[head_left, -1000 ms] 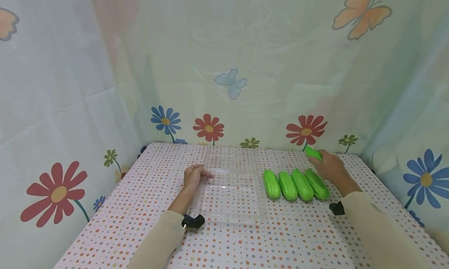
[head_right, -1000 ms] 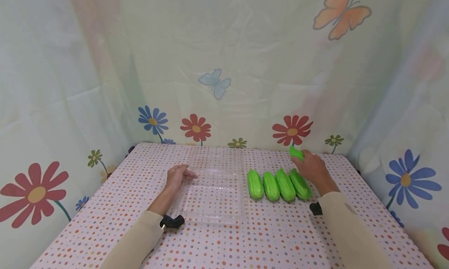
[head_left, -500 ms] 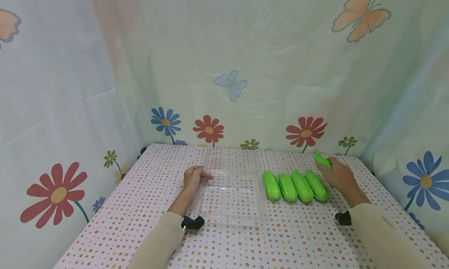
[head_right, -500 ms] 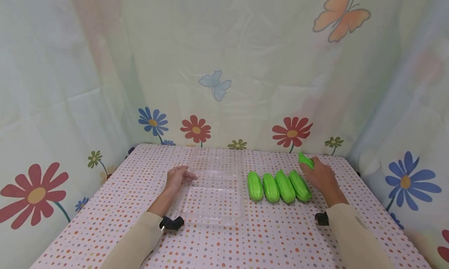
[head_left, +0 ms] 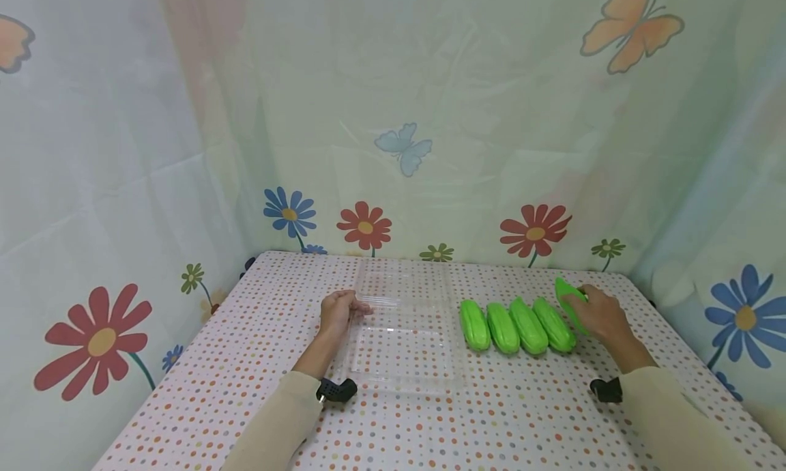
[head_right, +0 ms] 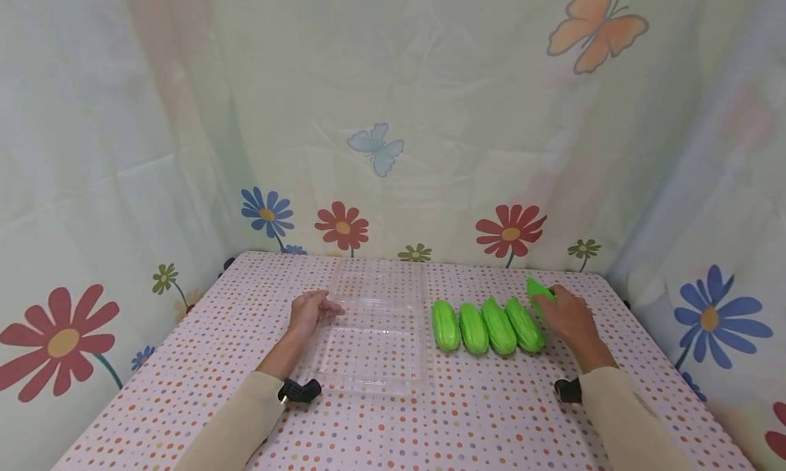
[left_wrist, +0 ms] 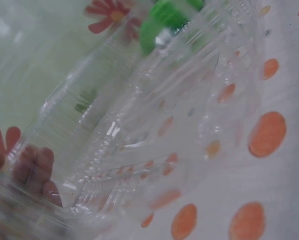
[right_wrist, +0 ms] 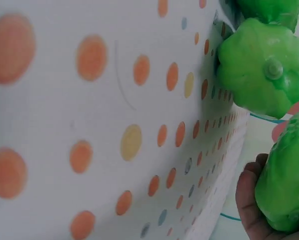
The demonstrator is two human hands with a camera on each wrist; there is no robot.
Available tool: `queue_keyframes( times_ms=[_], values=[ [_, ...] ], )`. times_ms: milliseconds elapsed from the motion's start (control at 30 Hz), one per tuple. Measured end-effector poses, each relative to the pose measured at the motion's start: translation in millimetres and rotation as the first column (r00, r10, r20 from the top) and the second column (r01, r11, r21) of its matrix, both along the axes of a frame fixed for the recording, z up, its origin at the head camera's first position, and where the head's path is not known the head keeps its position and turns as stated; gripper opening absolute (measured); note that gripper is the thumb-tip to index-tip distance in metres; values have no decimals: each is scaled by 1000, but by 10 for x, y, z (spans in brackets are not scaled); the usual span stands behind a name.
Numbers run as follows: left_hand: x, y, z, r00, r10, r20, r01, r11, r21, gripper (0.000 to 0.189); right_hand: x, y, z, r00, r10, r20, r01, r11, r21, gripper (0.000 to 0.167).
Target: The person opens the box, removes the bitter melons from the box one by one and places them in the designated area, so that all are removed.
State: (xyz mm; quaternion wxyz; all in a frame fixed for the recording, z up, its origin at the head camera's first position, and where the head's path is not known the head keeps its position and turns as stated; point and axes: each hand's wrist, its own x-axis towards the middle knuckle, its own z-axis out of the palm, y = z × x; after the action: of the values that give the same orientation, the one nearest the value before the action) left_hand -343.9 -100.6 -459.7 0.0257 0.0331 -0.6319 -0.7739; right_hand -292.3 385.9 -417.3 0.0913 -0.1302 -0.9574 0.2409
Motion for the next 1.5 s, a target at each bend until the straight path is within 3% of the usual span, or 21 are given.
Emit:
queue_keyframes(
  times_ms=[200,767,1233,1500],
  values=[
    [10,-4,13,1000,7,-5,-7,1000,8,39,9,9,-84,998,-63,2,63,996,-56,69],
    [-9,2,1,1000,16,13,-17,1000,20,40,-27,81,-167,994,20,104,-17,1000,-26,71],
    [6,-18,8,1000,11,15,-11,1000,8,44,-43,39,-163,990,32,140,-31,999,-9,74],
    [2,-16,9,1000,4,5,-4,1000,12,43,-10,0,-170,991,-18,130,22,999,-24,76]
  ],
)
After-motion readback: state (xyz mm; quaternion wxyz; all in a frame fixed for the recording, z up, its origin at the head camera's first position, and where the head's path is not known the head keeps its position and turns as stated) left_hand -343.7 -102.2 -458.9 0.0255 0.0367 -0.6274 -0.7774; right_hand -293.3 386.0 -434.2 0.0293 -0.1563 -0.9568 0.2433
